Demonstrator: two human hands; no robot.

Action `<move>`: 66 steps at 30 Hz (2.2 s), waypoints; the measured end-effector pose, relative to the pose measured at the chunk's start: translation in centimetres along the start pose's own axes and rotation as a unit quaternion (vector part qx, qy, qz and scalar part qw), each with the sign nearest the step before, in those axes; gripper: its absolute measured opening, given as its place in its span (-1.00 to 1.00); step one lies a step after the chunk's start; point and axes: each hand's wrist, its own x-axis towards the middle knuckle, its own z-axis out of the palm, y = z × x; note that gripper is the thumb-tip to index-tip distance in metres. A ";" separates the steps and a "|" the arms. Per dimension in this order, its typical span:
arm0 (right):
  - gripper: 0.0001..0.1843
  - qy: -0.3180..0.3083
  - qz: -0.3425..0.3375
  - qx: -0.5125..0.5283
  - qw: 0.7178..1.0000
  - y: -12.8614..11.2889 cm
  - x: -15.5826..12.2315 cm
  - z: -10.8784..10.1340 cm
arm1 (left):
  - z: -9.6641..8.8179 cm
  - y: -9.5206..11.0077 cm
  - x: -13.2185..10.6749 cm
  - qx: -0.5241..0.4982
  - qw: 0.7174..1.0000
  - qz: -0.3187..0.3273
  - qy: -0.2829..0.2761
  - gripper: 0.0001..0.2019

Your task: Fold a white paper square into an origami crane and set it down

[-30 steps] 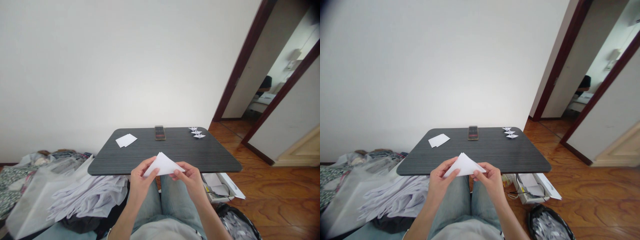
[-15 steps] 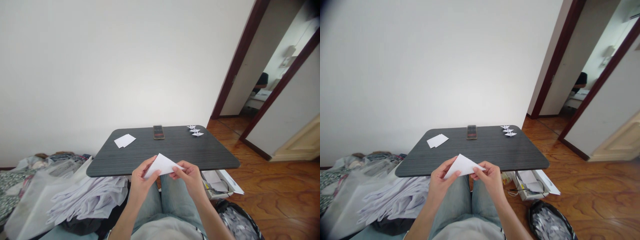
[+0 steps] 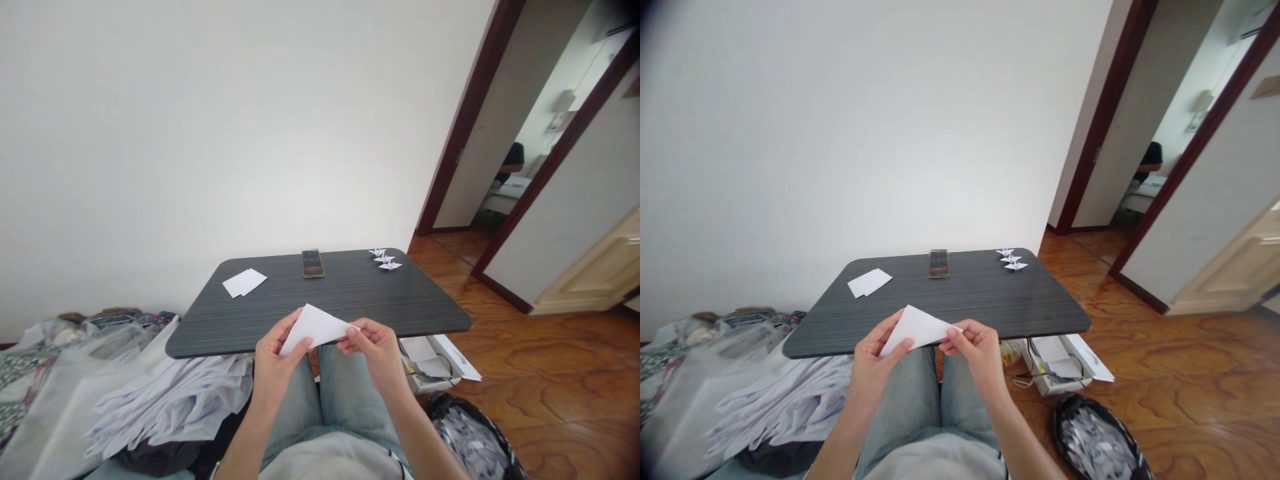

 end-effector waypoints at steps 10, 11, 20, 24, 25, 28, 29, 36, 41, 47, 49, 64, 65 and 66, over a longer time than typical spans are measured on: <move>-0.73 0.016 -0.014 -0.016 1.000 0.0 0.0 0.0 | -0.1 0.0 0.0 0.004 0.999 0.034 -0.024 -0.50; -0.73 0.017 -0.015 -0.014 1.000 0.0 0.1 0.0 | -0.2 0.0 0.0 0.003 0.999 0.031 -0.025 -0.50; -0.75 0.021 -0.037 0.005 0.999 0.0 0.0 -0.1 | -0.2 -0.4 0.1 -0.027 0.999 0.000 -0.024 -0.43; -0.75 0.026 -0.045 -0.007 0.999 -0.1 0.0 -0.1 | -0.2 -0.4 0.3 -0.024 0.999 0.007 -0.021 -0.45; -0.75 0.027 -0.045 -0.010 0.999 -0.1 0.1 -0.1 | -0.2 -0.3 0.3 -0.019 1.000 0.012 -0.019 -0.44; -0.74 0.031 -0.046 -0.014 0.998 -0.2 0.1 -0.1 | -0.1 -0.2 0.3 -0.014 0.999 0.034 -0.013 -0.48; -0.74 0.032 -0.046 -0.014 0.998 -0.2 0.2 -0.1 | -0.1 -0.2 0.3 -0.017 0.999 0.039 -0.011 -0.52; -0.78 0.026 -0.044 0.002 0.999 -0.1 0.1 -0.1 | -0.2 -0.4 0.5 -0.027 0.999 0.027 -0.030 -0.75; -0.81 0.002 -0.036 0.014 0.999 -0.1 0.1 -0.2 | -0.2 -0.4 0.6 -0.039 0.999 0.035 -0.011 -0.68; -0.81 0.004 -0.053 0.013 0.998 0.0 0.3 -0.5 | -0.2 -0.2 0.5 -0.042 0.999 0.023 -0.015 -0.70; -0.82 0.005 -0.058 0.014 0.998 0.1 0.3 -0.6 | -0.3 -0.3 0.5 -0.046 0.999 0.022 -0.021 -0.71; -0.88 0.015 -0.063 -0.023 0.998 -0.1 0.4 -1.1 | -0.7 -1.2 1.0 -0.088 0.996 0.022 -0.021 -0.73; -0.88 0.018 -0.059 -0.022 0.998 0.0 0.5 -1.1 | -0.8 -1.3 1.0 -0.089 0.996 0.025 -0.014 -0.72; -0.87 0.021 -0.056 -0.020 0.998 0.0 0.5 -1.1 | -0.8 -1.4 1.1 -0.089 0.996 0.027 -0.008 -0.72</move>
